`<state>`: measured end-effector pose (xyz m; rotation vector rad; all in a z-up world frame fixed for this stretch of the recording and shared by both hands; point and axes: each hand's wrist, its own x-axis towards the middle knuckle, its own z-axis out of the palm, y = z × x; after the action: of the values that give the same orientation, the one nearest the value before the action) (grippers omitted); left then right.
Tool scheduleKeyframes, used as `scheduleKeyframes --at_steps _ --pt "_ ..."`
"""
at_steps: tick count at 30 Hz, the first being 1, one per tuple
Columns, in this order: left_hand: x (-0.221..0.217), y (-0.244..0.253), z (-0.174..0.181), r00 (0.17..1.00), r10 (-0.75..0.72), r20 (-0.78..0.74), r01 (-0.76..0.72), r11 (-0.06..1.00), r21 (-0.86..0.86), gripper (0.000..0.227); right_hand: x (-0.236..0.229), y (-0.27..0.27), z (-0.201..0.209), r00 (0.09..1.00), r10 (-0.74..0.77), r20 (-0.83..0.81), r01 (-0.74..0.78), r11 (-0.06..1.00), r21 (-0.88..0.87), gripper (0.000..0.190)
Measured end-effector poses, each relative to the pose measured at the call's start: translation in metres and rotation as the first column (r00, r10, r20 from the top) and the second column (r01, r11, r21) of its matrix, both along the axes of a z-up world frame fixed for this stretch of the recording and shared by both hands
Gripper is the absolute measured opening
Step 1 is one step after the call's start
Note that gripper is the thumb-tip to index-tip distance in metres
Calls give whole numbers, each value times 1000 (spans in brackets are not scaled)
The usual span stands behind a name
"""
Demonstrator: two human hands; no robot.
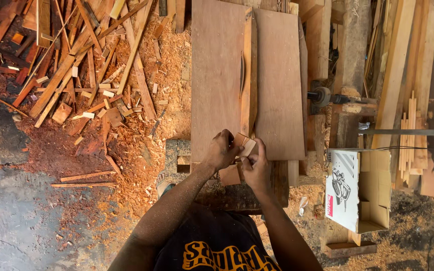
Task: The person repeatedly smooths small wooden blocks by hand on a rotating grinding wheel. They pick up blocks, rub them against the spinning surface, and place them back down, continuing the process throughout the clip.
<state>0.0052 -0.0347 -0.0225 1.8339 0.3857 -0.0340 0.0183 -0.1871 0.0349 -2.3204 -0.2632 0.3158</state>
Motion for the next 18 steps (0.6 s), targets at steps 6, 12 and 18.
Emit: scheduleKeyframes --at_steps 6,12,18 --pt "-7 17 -1 955 -153 -252 183 978 102 30 17 -10 -7 987 -23 -158 55 978 201 68" --pt "-16 74 -1 781 616 106 -556 762 -331 22 22 -43 -24 982 133 -134 -15 763 646 66" --pt "-9 -15 5 959 50 -279 -254 587 -769 33 20 -10 -24 993 102 65 -119 928 352 70"
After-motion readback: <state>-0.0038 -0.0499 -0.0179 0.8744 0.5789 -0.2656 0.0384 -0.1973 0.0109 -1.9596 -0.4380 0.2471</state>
